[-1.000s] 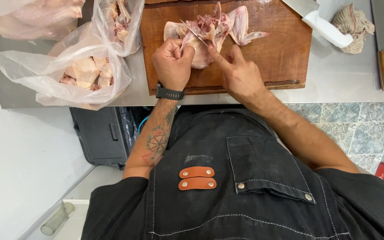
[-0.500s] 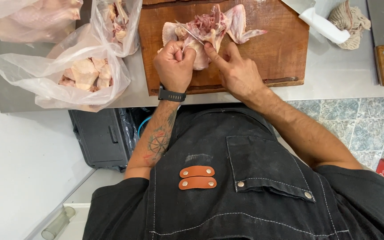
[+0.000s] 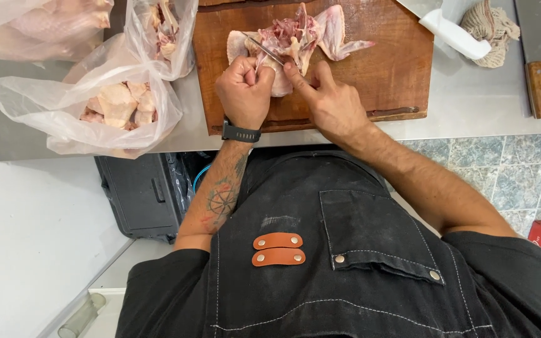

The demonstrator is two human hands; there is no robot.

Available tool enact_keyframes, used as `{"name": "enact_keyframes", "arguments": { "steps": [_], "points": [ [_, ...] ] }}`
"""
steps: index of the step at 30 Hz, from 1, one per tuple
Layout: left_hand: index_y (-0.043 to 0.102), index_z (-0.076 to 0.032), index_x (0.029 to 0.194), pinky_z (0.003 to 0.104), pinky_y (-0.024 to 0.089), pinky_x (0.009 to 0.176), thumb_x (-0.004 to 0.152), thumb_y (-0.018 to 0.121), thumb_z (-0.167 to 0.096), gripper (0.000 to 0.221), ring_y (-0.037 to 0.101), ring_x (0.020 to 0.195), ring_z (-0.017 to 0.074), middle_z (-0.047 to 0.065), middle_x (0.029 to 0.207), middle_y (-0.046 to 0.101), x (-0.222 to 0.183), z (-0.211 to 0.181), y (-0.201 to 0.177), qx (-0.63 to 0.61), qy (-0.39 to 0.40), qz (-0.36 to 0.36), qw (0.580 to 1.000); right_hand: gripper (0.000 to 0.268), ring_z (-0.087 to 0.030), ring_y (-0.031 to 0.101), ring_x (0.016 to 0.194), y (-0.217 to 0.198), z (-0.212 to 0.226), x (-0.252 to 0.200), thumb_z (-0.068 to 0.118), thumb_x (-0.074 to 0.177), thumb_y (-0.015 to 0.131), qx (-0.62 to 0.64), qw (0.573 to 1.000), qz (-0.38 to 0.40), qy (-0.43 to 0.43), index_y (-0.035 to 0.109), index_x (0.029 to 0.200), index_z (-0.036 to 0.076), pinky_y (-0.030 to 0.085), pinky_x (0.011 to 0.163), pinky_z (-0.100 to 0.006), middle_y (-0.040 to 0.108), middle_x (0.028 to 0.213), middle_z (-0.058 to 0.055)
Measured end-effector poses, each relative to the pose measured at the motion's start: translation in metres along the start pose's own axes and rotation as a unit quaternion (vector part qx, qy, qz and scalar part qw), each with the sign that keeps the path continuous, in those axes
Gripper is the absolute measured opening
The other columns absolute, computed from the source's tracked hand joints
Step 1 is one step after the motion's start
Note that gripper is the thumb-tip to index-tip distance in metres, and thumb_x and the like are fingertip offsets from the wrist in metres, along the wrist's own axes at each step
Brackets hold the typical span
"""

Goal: Butchering whole chickens into parts and placing them into plastic bags on a preparation table.

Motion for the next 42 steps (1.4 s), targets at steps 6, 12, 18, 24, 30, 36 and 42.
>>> {"name": "enact_keyframes", "arguments": {
  "steps": [6,12,18,24,30,36,42],
  "points": [
    [0.033,-0.015,0.066,0.032,0.032,0.05,0.079,0.068,-0.001,0.04,0.03,0.055,0.0091,-0.007,0.057,0.033,0.0,-0.002,0.003,-0.018,0.014,-0.012,1.0,0.083,-0.026,0.051,0.047,-0.003,0.009,0.006,-0.002,0.101,0.059,-0.017,0.999,0.002,0.041,0.033,0.175,0.024,0.054,0.037,-0.049,0.042,0.112,-0.012],
    [0.033,-0.015,0.068,0.032,0.032,0.051,0.08,0.067,0.0,0.04,0.028,0.056,0.0096,-0.007,0.06,0.032,-0.005,-0.002,0.001,-0.01,0.014,-0.012,1.0,0.068,-0.028,0.045,0.053,-0.009,0.003,0.003,0.006,0.108,0.066,0.054,0.998,-0.017,0.006,0.042,0.17,0.02,0.054,0.037,-0.049,0.043,0.112,-0.012],
    [0.035,-0.016,0.066,0.034,0.032,0.051,0.081,0.069,-0.002,0.04,0.031,0.055,0.0102,-0.007,0.058,0.035,-0.005,-0.005,0.002,-0.007,0.005,-0.006,1.0,0.078,-0.027,0.046,0.05,-0.014,0.008,0.004,-0.003,0.103,0.062,0.026,0.999,0.009,0.017,0.038,0.173,0.021,0.052,0.035,-0.049,0.041,0.111,-0.012],
    [0.034,-0.015,0.066,0.033,0.031,0.053,0.079,0.069,-0.002,0.039,0.027,0.059,0.0112,-0.006,0.061,0.028,-0.008,0.0,0.005,-0.004,0.018,-0.008,1.0,0.084,-0.041,0.054,0.05,-0.005,0.006,0.034,0.003,0.103,0.066,0.047,0.997,0.038,0.057,0.027,0.172,0.028,0.054,0.045,-0.059,0.043,0.117,-0.019],
    [0.038,-0.015,0.066,0.033,0.032,0.05,0.081,0.069,-0.002,0.036,0.03,0.055,0.0102,-0.007,0.058,0.033,-0.005,-0.002,-0.001,-0.016,0.009,-0.014,1.0,0.061,-0.02,0.044,0.057,-0.048,0.018,0.0,-0.007,0.108,0.054,0.08,0.996,-0.002,0.033,0.048,0.168,0.008,0.055,0.038,-0.037,0.048,0.107,-0.016],
    [0.033,-0.013,0.066,0.035,0.029,0.051,0.081,0.065,0.004,0.039,0.029,0.057,0.0142,-0.002,0.059,0.032,-0.011,-0.01,0.001,-0.015,0.081,-0.02,0.996,0.061,-0.021,0.053,0.052,-0.035,0.03,-0.001,-0.005,0.114,0.051,0.053,0.993,0.046,0.096,0.042,0.172,0.012,0.061,0.036,-0.038,0.051,0.108,-0.02],
    [0.031,-0.013,0.068,0.035,0.031,0.053,0.079,0.064,0.008,0.041,0.031,0.057,0.0167,-0.001,0.06,0.035,-0.014,-0.01,0.008,0.003,0.138,-0.043,0.99,0.075,-0.044,0.062,0.054,-0.051,0.036,0.028,-0.012,0.101,0.056,0.104,0.986,0.057,0.12,0.035,0.17,0.01,0.062,0.052,-0.063,0.052,0.121,-0.028]
  ]
}}
Point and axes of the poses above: each hand's wrist, its own x-axis towards the middle knuckle, its own y-axis out of the palm, z = x × y, the point moved 1 cm from there along x, towards the middle knuckle
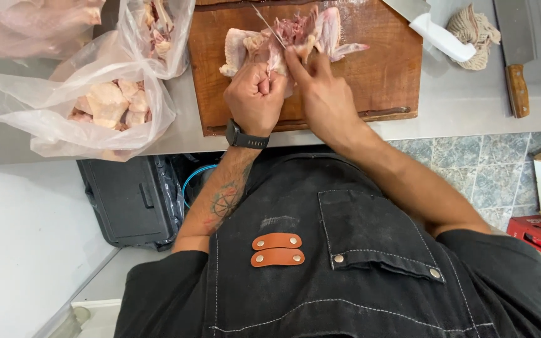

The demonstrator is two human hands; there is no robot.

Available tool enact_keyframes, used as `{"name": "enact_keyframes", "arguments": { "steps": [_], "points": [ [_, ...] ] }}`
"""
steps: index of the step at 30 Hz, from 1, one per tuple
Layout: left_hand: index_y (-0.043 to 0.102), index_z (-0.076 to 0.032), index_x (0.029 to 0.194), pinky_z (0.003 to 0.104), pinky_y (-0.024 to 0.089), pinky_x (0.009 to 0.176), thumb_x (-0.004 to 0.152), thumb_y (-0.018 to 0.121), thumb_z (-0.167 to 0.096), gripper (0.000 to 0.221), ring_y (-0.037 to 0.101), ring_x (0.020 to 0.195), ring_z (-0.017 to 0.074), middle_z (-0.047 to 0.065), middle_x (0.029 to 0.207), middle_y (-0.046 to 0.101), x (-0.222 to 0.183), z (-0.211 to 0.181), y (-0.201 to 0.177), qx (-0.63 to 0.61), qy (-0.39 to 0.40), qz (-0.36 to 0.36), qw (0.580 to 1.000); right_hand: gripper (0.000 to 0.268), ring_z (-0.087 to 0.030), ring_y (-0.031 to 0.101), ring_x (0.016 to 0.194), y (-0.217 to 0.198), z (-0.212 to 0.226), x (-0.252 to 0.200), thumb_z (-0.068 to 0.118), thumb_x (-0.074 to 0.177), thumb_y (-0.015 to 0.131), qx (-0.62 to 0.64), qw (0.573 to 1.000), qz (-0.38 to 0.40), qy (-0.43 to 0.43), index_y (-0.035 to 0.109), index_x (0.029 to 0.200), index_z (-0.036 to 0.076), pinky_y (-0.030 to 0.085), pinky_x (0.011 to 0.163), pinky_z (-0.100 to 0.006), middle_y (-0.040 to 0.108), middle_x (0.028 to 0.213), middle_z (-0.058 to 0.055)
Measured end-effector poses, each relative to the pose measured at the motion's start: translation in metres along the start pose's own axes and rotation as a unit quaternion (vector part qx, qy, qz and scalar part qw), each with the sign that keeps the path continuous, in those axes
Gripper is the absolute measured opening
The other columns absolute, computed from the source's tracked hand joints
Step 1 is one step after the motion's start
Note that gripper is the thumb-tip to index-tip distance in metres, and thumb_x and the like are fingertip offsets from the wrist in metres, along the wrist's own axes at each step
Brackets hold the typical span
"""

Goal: Butchering whole chickens into parts and placing them into plastic bags on a preparation table.

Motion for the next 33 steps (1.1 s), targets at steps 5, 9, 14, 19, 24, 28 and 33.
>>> {"name": "enact_keyframes", "arguments": {
  "steps": [5,9,14,19,24,28,33],
  "points": [
    [0.031,-0.014,0.069,0.037,0.028,0.052,0.079,0.064,0.009,0.041,0.031,0.057,0.0171,-0.001,0.06,0.034,0.001,-0.007,-0.007,-0.002,0.013,-0.004,1.0,0.091,-0.046,0.057,0.049,-0.001,0.003,-0.042,-0.008,0.088,0.059,-0.061,0.996,0.059,0.036,0.031,0.172,0.014,0.054,0.044,-0.064,0.048,0.114,-0.023],
    [0.028,-0.013,0.072,0.039,0.03,0.054,0.076,0.063,0.011,0.043,0.033,0.059,0.022,0.001,0.064,0.037,-0.001,-0.015,-0.007,0.026,0.07,0.015,0.997,0.087,-0.048,0.065,0.052,0.003,0.01,-0.029,-0.009,0.091,0.058,-0.079,0.993,0.069,0.054,0.029,0.17,0.013,0.056,0.044,-0.063,0.054,0.11,-0.027],
    [0.029,-0.011,0.072,0.038,0.03,0.055,0.074,0.06,0.017,0.042,0.037,0.061,0.0242,0.002,0.065,0.041,-0.005,-0.02,-0.008,0.018,0.095,0.019,0.995,0.064,-0.051,0.069,0.057,0.003,0.011,0.001,-0.004,0.103,0.06,-0.058,0.998,-0.007,0.022,0.038,0.163,0.008,0.062,0.048,-0.064,0.054,0.126,-0.034],
    [0.052,-0.016,0.095,0.029,0.05,0.049,0.081,0.074,-0.007,0.027,0.052,0.055,0.0107,-0.004,0.077,0.06,-0.001,0.013,-0.006,0.024,-0.099,0.092,0.991,0.069,-0.026,0.057,0.051,-0.015,0.004,-0.028,-0.014,0.106,0.052,0.0,1.0,0.01,-0.02,0.035,0.169,0.009,0.062,0.042,-0.044,0.055,0.109,-0.025],
    [0.047,-0.026,0.16,0.045,0.057,0.104,0.076,0.084,-0.053,0.095,0.07,0.121,0.0362,0.012,0.132,0.053,0.042,0.039,0.001,0.03,-0.234,0.401,0.885,0.065,-0.031,0.048,0.066,-0.009,-0.015,-0.045,-0.003,0.108,0.053,-0.019,0.997,-0.045,-0.062,0.038,0.171,0.004,0.053,0.044,-0.053,0.047,0.105,-0.015],
    [0.042,-0.024,0.164,0.046,0.054,0.105,0.069,0.09,-0.052,0.11,0.06,0.133,0.0368,0.016,0.144,0.048,0.057,0.05,0.008,0.083,-0.228,0.479,0.844,0.059,-0.033,0.051,0.065,-0.003,-0.019,-0.041,-0.001,0.109,0.049,0.026,0.999,-0.016,-0.045,0.044,0.167,0.004,0.056,0.049,-0.058,0.049,0.098,-0.016],
    [0.058,-0.019,0.146,0.042,0.054,0.096,0.067,0.088,-0.045,0.088,0.063,0.124,0.0304,0.015,0.138,0.059,0.06,0.057,0.006,0.034,-0.213,0.466,0.858,0.07,-0.034,0.055,0.062,0.022,-0.034,-0.03,0.0,0.104,0.054,-0.021,1.0,-0.007,-0.021,0.041,0.172,0.013,0.06,0.05,-0.06,0.051,0.107,-0.017]
  ]
}}
Point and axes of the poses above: each hand's wrist, its own x-axis towards the middle knuckle, its own y-axis out of the palm, z = x × y, the point moved 1 cm from there along x, towards the middle knuckle
